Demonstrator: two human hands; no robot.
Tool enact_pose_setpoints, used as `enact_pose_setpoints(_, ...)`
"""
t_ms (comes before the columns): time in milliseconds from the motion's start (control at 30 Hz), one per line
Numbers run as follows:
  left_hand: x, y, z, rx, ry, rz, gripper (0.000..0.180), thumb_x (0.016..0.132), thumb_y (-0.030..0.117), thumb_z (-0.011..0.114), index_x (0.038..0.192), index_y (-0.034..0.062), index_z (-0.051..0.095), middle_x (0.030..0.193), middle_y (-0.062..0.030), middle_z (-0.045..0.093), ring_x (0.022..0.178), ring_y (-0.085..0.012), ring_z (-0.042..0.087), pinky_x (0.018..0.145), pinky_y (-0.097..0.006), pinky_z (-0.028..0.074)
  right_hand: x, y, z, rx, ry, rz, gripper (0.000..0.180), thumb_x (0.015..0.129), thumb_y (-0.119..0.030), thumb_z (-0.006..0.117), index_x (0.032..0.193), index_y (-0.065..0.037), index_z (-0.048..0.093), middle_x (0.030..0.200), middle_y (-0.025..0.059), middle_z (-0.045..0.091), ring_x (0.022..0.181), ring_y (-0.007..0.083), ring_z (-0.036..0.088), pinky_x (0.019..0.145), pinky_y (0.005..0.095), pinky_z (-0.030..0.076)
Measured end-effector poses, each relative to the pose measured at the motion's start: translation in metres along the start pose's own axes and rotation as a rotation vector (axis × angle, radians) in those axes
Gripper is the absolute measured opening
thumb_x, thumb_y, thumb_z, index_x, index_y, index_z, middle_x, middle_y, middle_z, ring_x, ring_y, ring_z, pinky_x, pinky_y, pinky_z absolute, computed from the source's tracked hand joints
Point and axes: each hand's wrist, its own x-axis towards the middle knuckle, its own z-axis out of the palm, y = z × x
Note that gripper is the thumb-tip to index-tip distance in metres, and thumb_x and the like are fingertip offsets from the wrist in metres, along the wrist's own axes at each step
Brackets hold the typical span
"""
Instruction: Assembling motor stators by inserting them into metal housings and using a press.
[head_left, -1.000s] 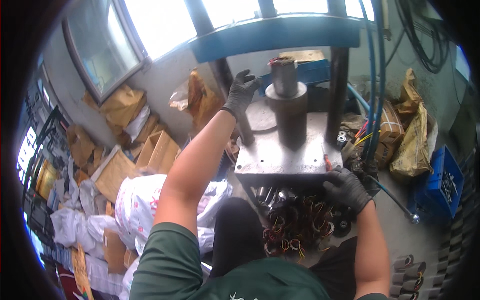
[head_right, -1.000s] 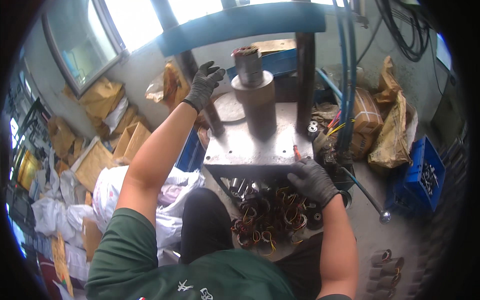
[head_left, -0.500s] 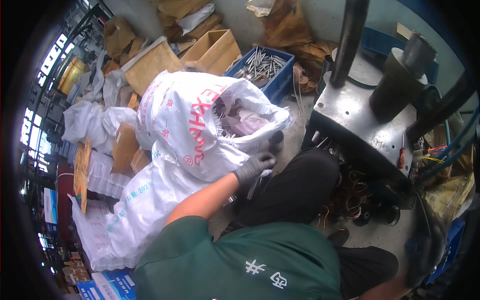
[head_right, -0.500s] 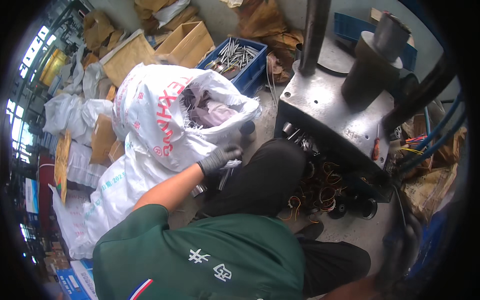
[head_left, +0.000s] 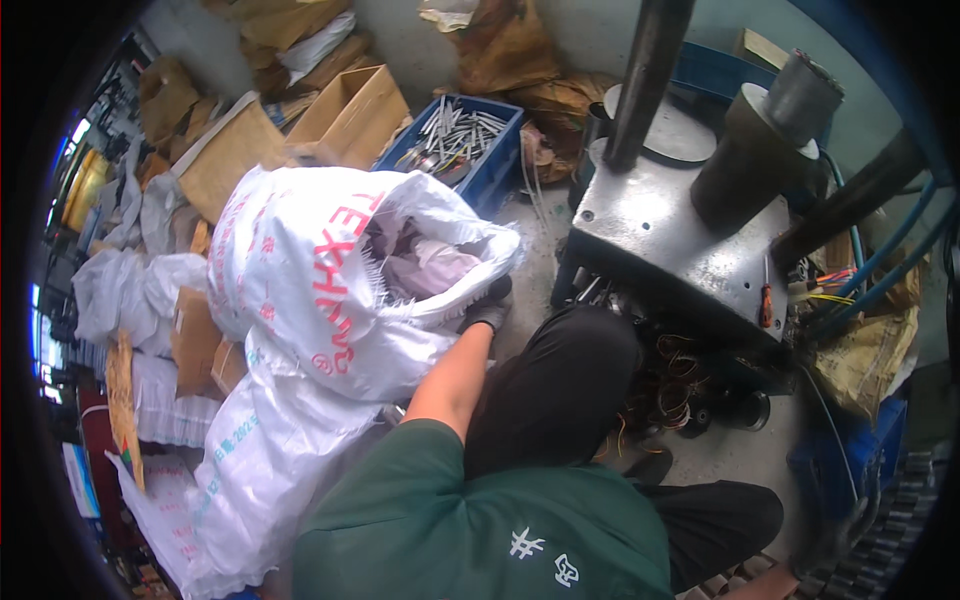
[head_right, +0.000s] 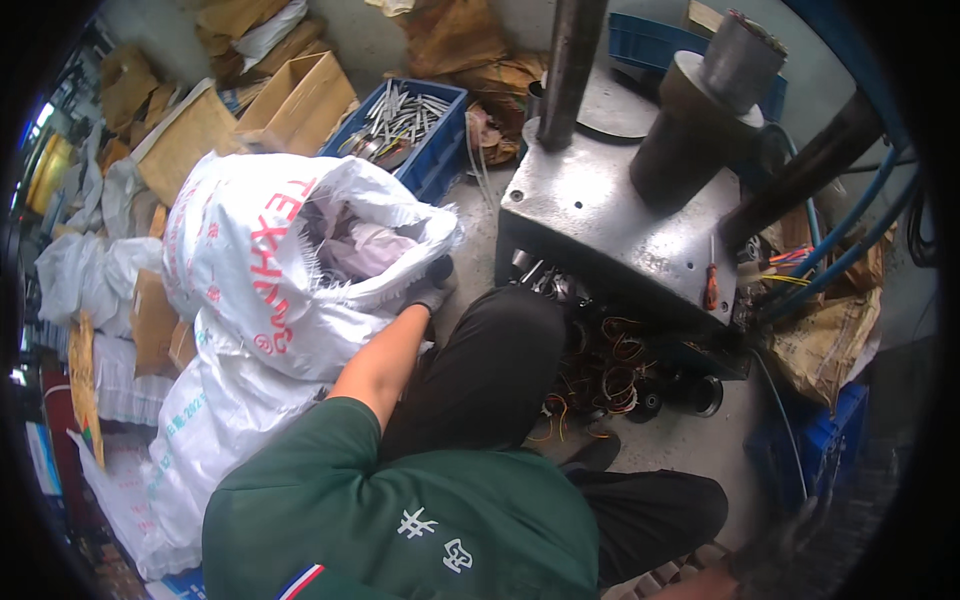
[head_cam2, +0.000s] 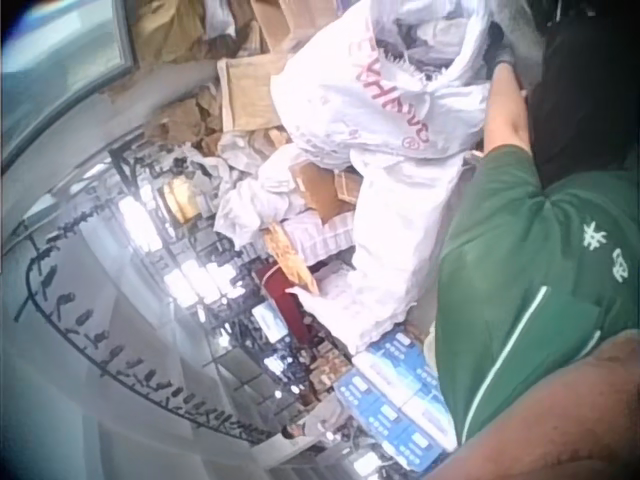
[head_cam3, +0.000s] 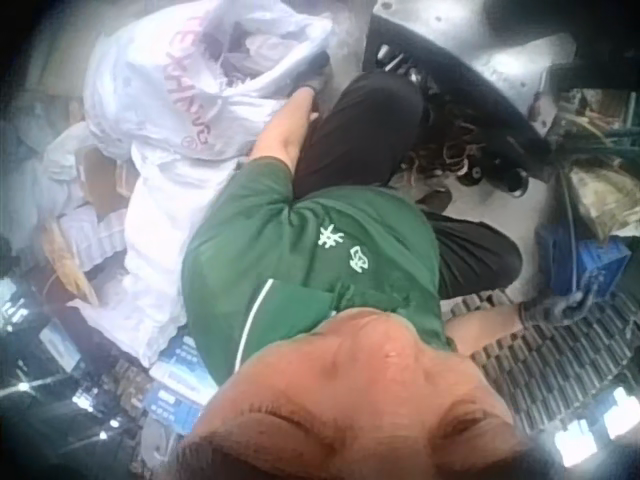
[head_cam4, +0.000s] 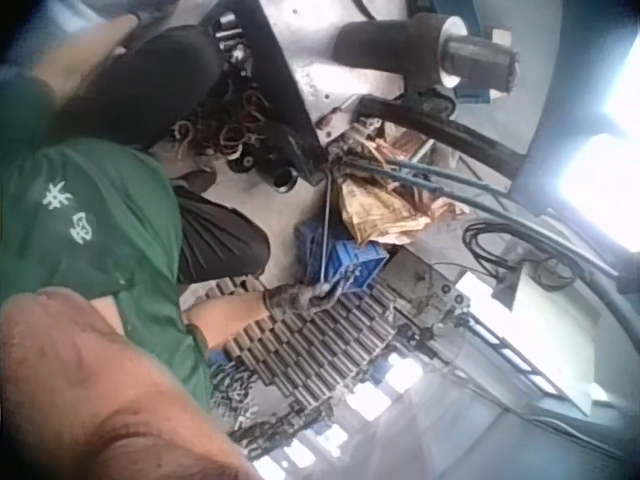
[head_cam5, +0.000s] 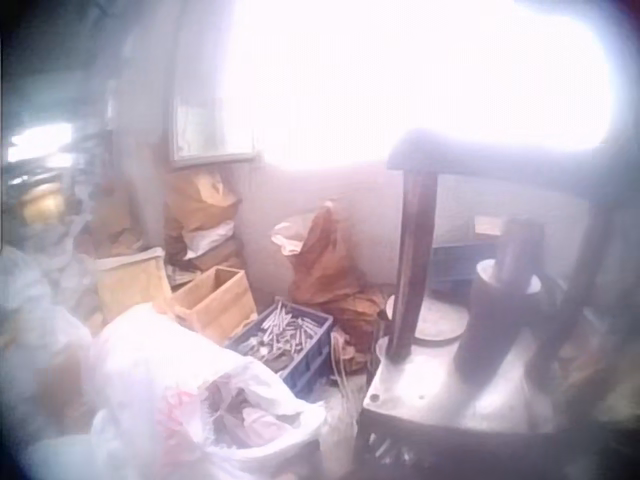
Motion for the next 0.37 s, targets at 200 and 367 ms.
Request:
enact_pose_setpoints(200, 0.009, 0.046, -0.016, -0.148, -0.208, -0.13, 0.068, 0.09, 0.052, 0.066, 0.141, 0.0068, 0.059, 0.135, -0.0242, 0.066, 0.127, -0.0398, 0.062, 0.107, -0.046, 0.048, 0.018, 0.025, 0.001, -0.389, 0.218, -0.403, 0.042, 0.112, -0.026, 0.046, 0.152, -0.012, 0.048, 0.156, 0.0157, 0.048, 0.139, 0.025, 0.052, 0.12, 0.0448, 0.037)
enact_pose_setpoints(367, -0.017, 0.083, -0.088, -0.776, -0.228, 0.126, 0.053, 0.087, 0.036, 0.077, 0.135, 0.0146, 0.065, 0.13, -0.0241, 0.069, 0.121, -0.0297, 0.068, 0.105, -0.047, 0.05, 0.072, 0.117, 0.047, -0.288, 0.409, -0.395, 0.047, 0.109, -0.034, 0.056, 0.149, -0.01, 0.051, 0.143, 0.0238, 0.058, 0.125, 0.0383, 0.061, 0.109, 0.0492, 0.048)
